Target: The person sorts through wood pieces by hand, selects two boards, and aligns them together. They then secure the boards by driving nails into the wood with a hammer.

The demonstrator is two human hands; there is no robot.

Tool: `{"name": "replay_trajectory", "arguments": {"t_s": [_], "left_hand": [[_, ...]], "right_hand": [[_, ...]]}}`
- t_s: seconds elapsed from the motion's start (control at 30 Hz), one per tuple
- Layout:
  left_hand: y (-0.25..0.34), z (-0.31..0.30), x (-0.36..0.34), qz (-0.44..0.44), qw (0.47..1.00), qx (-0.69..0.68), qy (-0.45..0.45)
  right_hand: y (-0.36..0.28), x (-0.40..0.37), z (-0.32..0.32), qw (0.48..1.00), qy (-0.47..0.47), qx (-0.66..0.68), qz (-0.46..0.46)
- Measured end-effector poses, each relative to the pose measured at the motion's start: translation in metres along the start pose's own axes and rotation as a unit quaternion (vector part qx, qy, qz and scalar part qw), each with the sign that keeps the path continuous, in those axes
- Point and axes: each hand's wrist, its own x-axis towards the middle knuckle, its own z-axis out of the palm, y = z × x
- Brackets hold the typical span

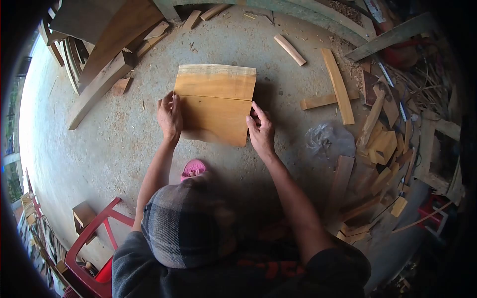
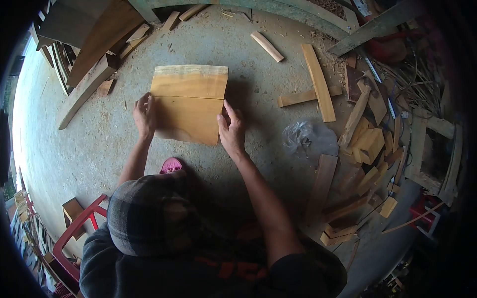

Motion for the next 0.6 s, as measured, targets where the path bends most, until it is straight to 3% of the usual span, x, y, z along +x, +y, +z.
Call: {"name": "replay_trajectory", "arguments": {"t_s": [0.03, 0.13, 0.3, 0.37, 0.6], "left_hand": [[-0.004, -0.001, 0.004, 0.001, 1.000, -0.001, 0.000], [-0.011, -0.001, 0.015, -0.076, 0.991, -0.107, 0.009], [-0.012, -0.003, 0.018, -0.097, 0.990, -0.100, 0.006], [-0.016, -0.003, 0.019, -0.101, 0.990, -0.098, 0.013], [-0.009, -0.005, 0.018, -0.116, 0.989, -0.090, 0.012]], "right_hand": [[0.003, -0.001, 0.004, 0.998, 0.024, -0.025, -0.051], [0.008, -0.003, 0.008, 0.998, 0.028, -0.034, -0.047], [0.005, -0.003, 0.010, 0.996, 0.028, -0.062, -0.058], [-0.001, -0.003, 0.008, 0.999, 0.010, -0.042, -0.012], [-0.002, 0.000, 0.007, 0.997, 0.004, -0.062, -0.035]]}}
